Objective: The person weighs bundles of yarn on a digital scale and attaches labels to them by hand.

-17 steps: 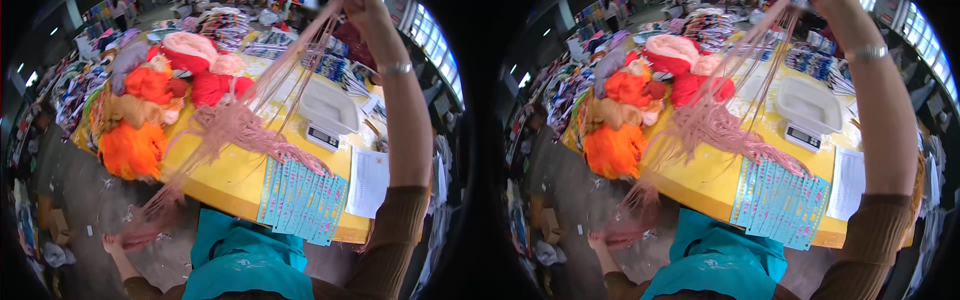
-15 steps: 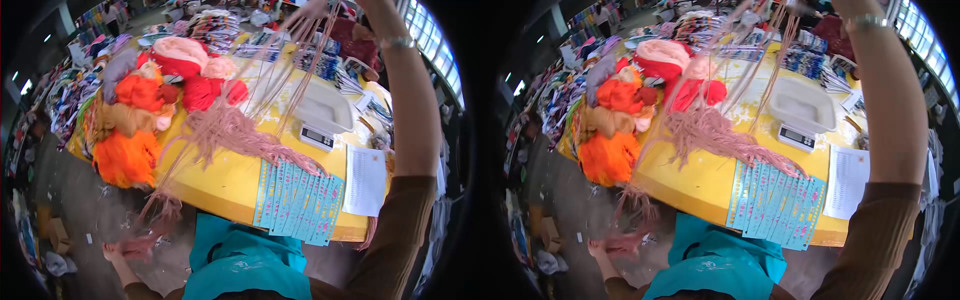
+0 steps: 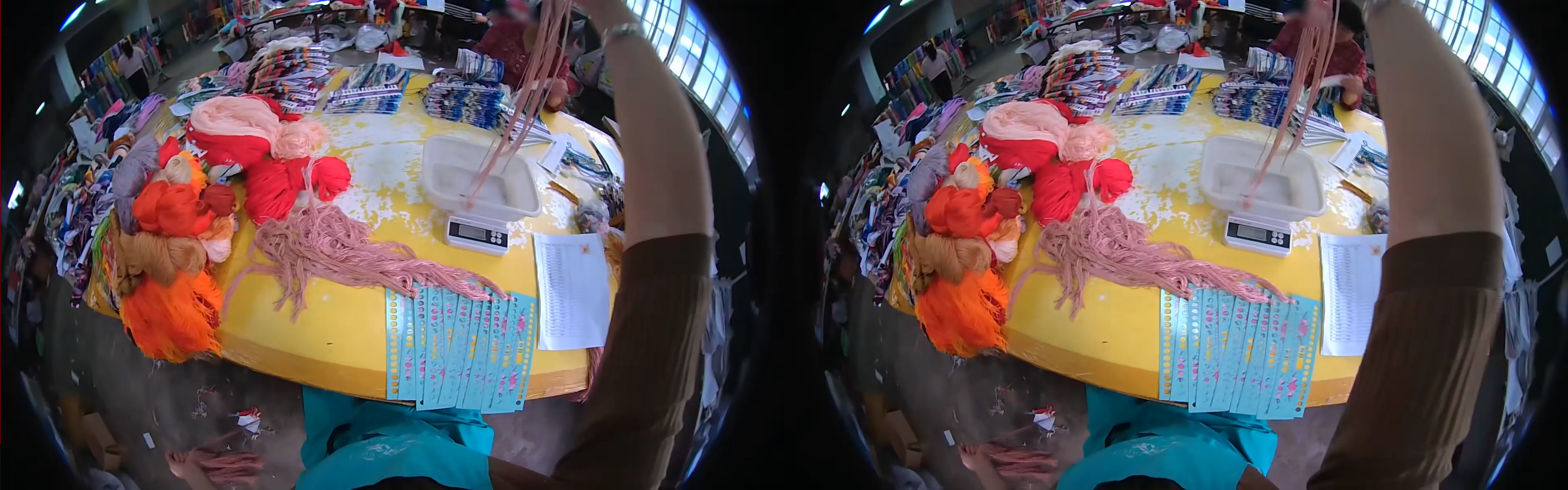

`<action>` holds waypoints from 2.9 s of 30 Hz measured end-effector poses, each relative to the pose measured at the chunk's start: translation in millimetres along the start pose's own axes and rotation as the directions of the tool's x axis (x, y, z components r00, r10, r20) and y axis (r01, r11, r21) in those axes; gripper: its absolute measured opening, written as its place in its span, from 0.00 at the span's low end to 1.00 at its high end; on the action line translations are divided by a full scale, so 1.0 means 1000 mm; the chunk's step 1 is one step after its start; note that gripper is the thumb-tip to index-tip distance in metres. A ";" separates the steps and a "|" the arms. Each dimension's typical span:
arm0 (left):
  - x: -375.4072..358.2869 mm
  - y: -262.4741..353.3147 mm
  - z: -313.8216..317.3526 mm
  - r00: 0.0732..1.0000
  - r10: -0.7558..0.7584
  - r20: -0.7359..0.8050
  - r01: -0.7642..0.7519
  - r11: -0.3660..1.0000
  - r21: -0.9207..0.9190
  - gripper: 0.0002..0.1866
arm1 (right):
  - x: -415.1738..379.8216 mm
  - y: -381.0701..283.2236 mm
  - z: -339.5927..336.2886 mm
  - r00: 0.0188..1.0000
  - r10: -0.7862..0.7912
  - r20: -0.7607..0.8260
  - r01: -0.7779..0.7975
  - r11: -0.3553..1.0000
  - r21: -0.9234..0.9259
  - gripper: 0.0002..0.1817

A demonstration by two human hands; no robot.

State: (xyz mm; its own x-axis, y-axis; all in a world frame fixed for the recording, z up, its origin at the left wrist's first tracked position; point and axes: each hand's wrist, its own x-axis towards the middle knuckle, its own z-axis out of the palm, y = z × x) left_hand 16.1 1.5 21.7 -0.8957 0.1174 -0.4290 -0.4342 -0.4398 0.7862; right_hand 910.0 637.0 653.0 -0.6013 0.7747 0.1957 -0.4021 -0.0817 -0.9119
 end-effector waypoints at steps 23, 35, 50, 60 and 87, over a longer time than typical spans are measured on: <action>-0.189 -0.085 0.193 0.441 -0.385 0.811 0.474 0.867 0.153 0.24 | -0.257 0.422 0.026 0.694 -0.619 -0.367 -0.536 -0.104 -0.838 0.12; -0.348 -0.110 0.274 -0.220 -0.245 0.944 0.620 0.712 0.330 0.29 | -0.304 0.450 0.049 0.606 -0.740 -0.293 -0.527 -0.098 -0.844 0.06; -0.409 -0.140 0.295 -0.328 -0.217 0.920 0.728 0.562 0.392 0.24 | -0.226 0.432 -0.014 0.738 -0.666 -0.113 -0.500 -0.427 -0.753 0.15; -0.444 -0.137 0.323 -0.420 -0.382 0.823 0.620 0.541 0.568 0.17 | -0.194 0.429 0.018 0.665 -0.747 -0.026 -0.404 -0.329 -0.854 0.03; -0.540 -0.230 0.349 -0.272 -0.603 0.750 -0.016 0.782 0.623 0.11 | -0.216 0.469 0.172 0.842 0.143 -0.521 -0.099 0.989 0.111 0.09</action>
State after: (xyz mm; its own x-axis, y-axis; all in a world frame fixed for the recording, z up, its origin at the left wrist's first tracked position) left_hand 565.8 349.8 228.2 0.4330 0.9011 -0.0239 -0.3856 0.2092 0.8986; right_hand 732.8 324.0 245.2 -0.2038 0.9669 -0.1536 -0.4150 -0.2274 -0.8810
